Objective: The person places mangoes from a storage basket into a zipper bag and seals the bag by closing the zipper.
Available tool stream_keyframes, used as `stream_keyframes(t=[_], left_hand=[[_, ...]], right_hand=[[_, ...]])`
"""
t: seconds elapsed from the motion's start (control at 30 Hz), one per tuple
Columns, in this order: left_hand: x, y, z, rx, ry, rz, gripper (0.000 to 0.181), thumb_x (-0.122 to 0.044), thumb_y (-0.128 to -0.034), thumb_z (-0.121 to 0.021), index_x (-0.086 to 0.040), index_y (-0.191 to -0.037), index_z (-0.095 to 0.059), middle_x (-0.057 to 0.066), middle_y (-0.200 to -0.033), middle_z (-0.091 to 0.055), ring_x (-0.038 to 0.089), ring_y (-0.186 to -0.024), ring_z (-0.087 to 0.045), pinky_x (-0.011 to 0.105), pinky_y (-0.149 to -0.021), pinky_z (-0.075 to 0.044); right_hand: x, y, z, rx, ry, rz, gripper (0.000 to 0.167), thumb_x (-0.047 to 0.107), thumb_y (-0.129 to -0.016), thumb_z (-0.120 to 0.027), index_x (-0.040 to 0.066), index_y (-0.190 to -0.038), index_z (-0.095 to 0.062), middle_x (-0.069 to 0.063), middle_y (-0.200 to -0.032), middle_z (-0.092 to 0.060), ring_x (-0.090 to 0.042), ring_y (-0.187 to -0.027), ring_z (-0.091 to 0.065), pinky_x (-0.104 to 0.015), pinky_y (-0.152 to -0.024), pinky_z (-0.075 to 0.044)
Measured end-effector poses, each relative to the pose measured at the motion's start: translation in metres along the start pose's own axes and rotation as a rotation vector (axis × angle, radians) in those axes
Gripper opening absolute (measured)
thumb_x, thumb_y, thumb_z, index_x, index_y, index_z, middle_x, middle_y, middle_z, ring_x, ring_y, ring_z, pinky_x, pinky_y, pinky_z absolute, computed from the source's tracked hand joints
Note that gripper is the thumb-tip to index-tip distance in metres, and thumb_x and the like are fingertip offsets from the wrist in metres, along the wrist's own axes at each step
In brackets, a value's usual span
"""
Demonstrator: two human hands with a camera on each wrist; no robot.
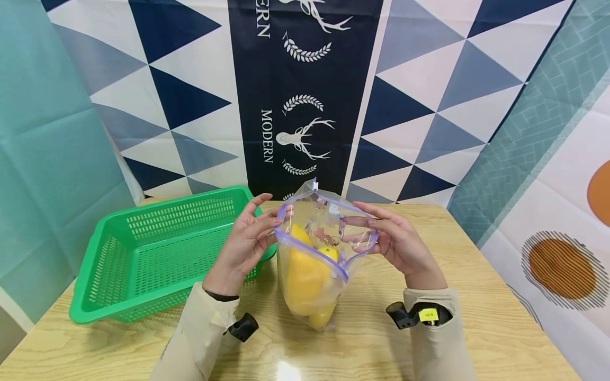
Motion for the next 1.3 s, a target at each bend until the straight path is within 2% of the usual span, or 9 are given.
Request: stream_keyframes(t=[0.2,0.33,0.47,0.87,1.0,1.13,1.23,1.3], left_hand=[[0.006,-0.003,0.002,0.026,-0.009,-0.001,0.046,0.013,-0.0970,-0.043,-0.014,-0.133,-0.033,0.007,-0.111,-0.069,0.016,-0.102,-0.070,0.026,-0.078,-0.058],[0.009,-0.004,0.001,0.047,-0.008,-0.005,0.047,0.013,-0.0969,-0.042,-0.014,-0.134,-0.033,0.006,-0.113,-0.069,0.016,-0.103,-0.069,0.025,-0.077,-0.058],[0.010,-0.004,0.002,0.035,-0.015,-0.005,0.047,0.012,-0.0971,-0.043,-0.014,-0.134,-0.033,0.006,-0.113,-0.069,0.017,-0.103,-0.069,0.026,-0.077,-0.058],[0.011,-0.003,0.001,0.027,-0.024,0.003,0.046,0.011,-0.0979,-0.044,-0.013,-0.135,-0.033,0.006,-0.113,-0.069,0.017,-0.104,-0.069,0.026,-0.077,-0.058],[0.011,-0.003,0.001,0.033,-0.022,0.002,0.046,0.011,-0.0979,-0.044,-0.014,-0.135,-0.033,0.006,-0.114,-0.068,0.017,-0.105,-0.069,0.026,-0.078,-0.058],[0.011,-0.003,0.000,0.042,-0.014,-0.001,0.046,0.011,-0.0980,-0.043,-0.014,-0.135,-0.032,0.007,-0.115,-0.068,0.018,-0.106,-0.068,0.026,-0.078,-0.058],[0.010,-0.003,0.000,0.044,-0.009,-0.005,0.046,0.011,-0.0980,-0.043,-0.014,-0.135,-0.032,0.007,-0.115,-0.068,0.018,-0.106,-0.068,0.026,-0.077,-0.058],[0.009,-0.003,0.000,0.044,-0.008,-0.006,0.046,0.012,-0.0980,-0.043,-0.014,-0.135,-0.032,0.007,-0.115,-0.068,0.017,-0.106,-0.069,0.026,-0.077,-0.058]], right_hand=[[-0.004,0.001,0.006,-0.073,0.026,-0.034,0.047,-0.002,-0.106,-0.023,0.006,-0.144,-0.050,-0.013,-0.131,-0.063,-0.028,-0.106,-0.069,-0.037,-0.082,-0.057],[-0.005,0.002,0.008,-0.085,0.039,-0.041,0.046,-0.001,-0.107,-0.024,0.006,-0.145,-0.049,-0.012,-0.131,-0.063,-0.027,-0.106,-0.069,-0.037,-0.082,-0.057],[-0.006,0.003,0.008,-0.085,0.062,-0.038,0.045,0.000,-0.107,-0.025,0.005,-0.146,-0.047,-0.012,-0.132,-0.063,-0.026,-0.106,-0.069,-0.038,-0.081,-0.057],[0.003,0.009,0.009,-0.186,0.239,-0.063,0.040,0.004,-0.107,-0.034,0.013,-0.139,-0.057,-0.007,-0.122,-0.068,-0.025,-0.097,-0.072,-0.038,-0.077,-0.059],[0.007,0.013,0.009,-0.288,0.396,-0.119,0.037,0.010,-0.107,-0.041,0.004,-0.142,-0.051,-0.005,-0.119,-0.069,-0.022,-0.096,-0.072,-0.038,-0.075,-0.060],[0.015,0.017,0.006,-0.394,0.648,-0.209,0.046,0.019,-0.107,-0.045,-0.005,-0.146,-0.041,-0.017,-0.125,-0.064,-0.016,-0.095,-0.070,-0.036,-0.076,-0.060],[0.022,0.020,0.000,-0.425,0.808,-0.254,0.047,0.020,-0.107,-0.045,-0.003,-0.147,-0.039,-0.026,-0.129,-0.059,-0.018,-0.099,-0.069,-0.033,-0.078,-0.059],[0.027,0.021,-0.006,-0.438,0.900,-0.264,0.046,0.019,-0.107,-0.046,-0.002,-0.147,-0.040,-0.027,-0.128,-0.059,-0.023,-0.102,-0.068,-0.033,-0.078,-0.059]])
Point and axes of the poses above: each hand's wrist, its own y-axis away from the middle knuckle, its own z-axis out of the back of the hand, x = y × z, the point moved 7 cm from there along -y, towards the middle knuckle
